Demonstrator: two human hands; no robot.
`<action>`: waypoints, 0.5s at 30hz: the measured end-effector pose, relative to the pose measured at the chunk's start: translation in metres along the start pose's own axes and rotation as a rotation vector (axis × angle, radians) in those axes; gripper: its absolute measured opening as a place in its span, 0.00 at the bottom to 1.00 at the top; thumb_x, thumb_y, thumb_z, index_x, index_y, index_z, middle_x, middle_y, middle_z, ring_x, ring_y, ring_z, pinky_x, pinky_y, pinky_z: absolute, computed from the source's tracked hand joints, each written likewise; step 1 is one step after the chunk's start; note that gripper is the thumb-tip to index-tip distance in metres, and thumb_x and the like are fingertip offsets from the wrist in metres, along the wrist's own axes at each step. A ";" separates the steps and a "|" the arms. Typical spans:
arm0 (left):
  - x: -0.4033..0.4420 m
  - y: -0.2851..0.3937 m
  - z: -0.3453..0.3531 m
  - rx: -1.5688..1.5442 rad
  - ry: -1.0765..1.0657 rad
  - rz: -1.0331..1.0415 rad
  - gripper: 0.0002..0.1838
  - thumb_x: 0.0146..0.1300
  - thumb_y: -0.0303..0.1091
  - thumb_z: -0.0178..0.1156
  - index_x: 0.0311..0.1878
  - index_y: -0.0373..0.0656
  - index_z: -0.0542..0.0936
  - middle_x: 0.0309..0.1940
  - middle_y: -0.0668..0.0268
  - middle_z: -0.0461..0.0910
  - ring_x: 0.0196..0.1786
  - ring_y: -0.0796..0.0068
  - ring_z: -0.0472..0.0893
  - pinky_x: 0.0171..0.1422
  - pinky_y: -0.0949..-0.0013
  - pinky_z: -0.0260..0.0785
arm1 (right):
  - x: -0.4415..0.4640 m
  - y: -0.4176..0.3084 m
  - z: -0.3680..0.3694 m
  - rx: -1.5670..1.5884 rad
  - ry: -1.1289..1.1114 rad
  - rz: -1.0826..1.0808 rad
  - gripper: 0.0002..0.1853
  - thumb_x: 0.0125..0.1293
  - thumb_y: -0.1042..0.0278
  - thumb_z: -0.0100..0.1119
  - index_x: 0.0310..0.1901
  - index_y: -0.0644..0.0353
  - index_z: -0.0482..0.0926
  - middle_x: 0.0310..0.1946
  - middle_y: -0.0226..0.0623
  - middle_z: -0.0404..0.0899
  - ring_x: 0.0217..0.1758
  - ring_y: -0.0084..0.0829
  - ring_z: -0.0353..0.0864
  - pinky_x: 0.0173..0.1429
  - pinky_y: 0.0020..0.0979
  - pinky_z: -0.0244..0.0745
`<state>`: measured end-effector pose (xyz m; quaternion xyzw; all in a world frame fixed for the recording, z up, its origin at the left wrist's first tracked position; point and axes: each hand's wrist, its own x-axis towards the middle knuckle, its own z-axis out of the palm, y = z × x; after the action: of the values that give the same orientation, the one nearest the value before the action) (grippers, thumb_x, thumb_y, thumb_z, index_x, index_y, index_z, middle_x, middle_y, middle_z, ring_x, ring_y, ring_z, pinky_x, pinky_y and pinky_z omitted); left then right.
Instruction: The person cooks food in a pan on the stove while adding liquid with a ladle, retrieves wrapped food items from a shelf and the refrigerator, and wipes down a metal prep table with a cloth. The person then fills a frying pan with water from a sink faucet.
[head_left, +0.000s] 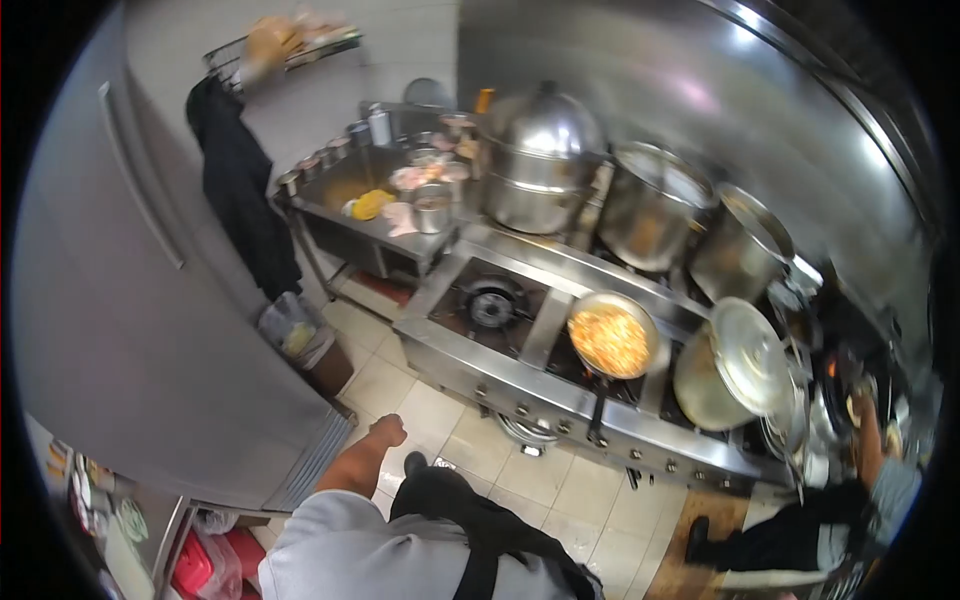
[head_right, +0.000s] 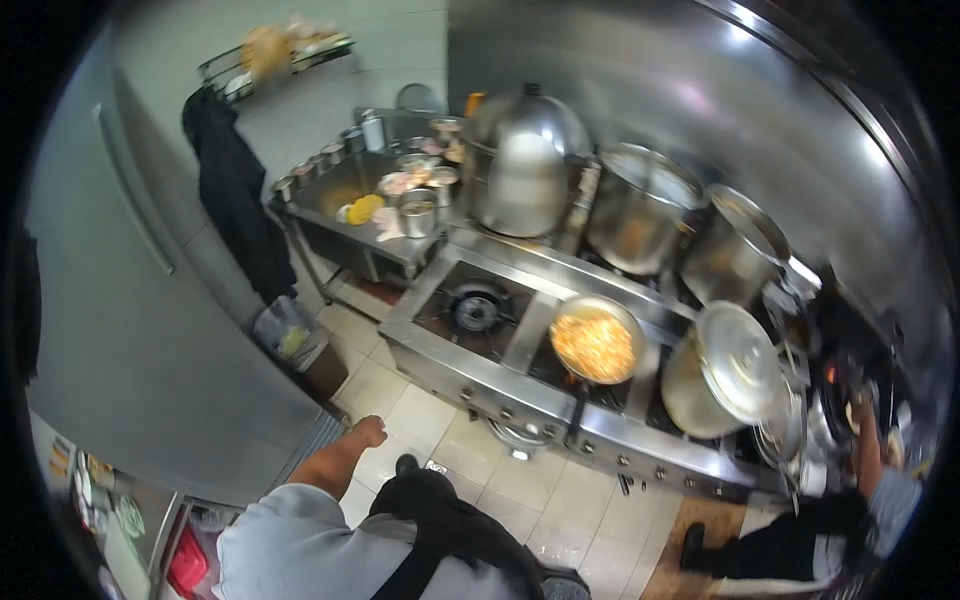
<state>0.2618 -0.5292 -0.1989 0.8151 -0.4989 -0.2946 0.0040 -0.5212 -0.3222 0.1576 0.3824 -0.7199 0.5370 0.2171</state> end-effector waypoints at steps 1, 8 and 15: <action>0.003 -0.017 -0.012 0.008 -0.020 -0.114 0.21 0.56 0.36 0.56 0.55 0.44 0.79 0.55 0.55 0.78 0.61 0.57 0.76 0.67 0.46 0.61 | -0.030 -0.030 0.077 0.294 -0.201 0.123 0.12 0.67 0.61 0.59 0.45 0.60 0.76 0.32 0.34 0.76 0.31 0.29 0.74 0.35 0.31 0.72; 0.021 -0.117 -0.148 0.503 0.023 -0.216 0.23 0.59 0.38 0.55 0.57 0.42 0.77 0.61 0.55 0.73 0.68 0.52 0.67 0.72 0.28 0.35 | -0.253 -0.352 0.320 0.705 -1.299 0.426 0.06 0.57 0.79 0.66 0.36 0.64 0.79 0.28 0.30 0.80 0.29 0.19 0.76 0.34 0.21 0.72; 0.085 -0.187 -0.213 0.606 -0.098 -0.434 0.26 0.61 0.43 0.54 0.61 0.44 0.76 0.64 0.55 0.70 0.70 0.50 0.63 0.70 0.29 0.38 | -0.346 -0.531 0.406 0.851 -1.702 0.156 0.08 0.57 0.71 0.69 0.32 0.61 0.77 0.26 0.26 0.78 0.26 0.15 0.72 0.32 0.20 0.69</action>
<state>0.5445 -0.5657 -0.1192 0.8509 -0.3788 -0.1664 -0.3236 0.1473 -0.6637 0.0965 0.6427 -0.4043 0.3084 -0.5731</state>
